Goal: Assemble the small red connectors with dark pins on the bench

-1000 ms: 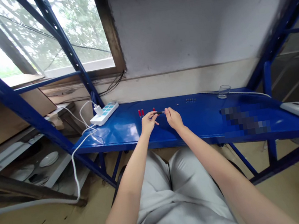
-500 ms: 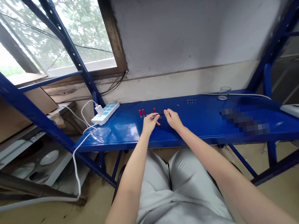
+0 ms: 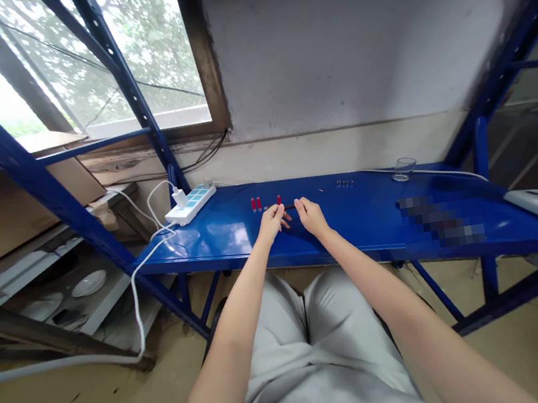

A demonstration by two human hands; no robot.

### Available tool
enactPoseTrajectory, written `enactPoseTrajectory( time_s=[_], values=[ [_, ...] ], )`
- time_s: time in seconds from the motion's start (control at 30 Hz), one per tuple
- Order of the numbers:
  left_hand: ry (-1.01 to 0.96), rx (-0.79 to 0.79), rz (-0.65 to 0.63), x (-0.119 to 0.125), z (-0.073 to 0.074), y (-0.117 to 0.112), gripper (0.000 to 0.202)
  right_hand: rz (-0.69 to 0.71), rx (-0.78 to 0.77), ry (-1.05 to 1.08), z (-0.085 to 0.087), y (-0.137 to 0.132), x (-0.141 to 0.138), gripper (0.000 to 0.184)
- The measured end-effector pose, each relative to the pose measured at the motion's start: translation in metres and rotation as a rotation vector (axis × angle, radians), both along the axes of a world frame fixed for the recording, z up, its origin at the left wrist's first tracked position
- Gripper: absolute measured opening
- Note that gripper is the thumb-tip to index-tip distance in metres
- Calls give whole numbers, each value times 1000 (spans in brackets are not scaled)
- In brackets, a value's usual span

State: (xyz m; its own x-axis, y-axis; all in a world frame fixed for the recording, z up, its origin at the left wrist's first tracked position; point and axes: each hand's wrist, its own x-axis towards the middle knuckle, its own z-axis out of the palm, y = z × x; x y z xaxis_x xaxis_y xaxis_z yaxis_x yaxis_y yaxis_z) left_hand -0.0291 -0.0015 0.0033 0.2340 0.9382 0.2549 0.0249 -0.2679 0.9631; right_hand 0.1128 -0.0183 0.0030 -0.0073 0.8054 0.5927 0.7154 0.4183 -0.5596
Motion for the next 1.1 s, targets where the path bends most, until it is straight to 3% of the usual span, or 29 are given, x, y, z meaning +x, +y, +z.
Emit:
enactPoseTrajectory(
  time_s=[0.3, 0.6, 1.1],
  values=[
    [-78, 89, -17, 0, -8, 4, 36, -45, -13, 67, 0, 3, 3, 43],
    [-59, 86, 12, -1, -6, 3, 31, -21, -12, 56, -1, 3, 2, 40],
    [-75, -67, -55, 0, -1, 3, 24, 71, 117, 112, -6, 7, 1, 36]
  ],
)
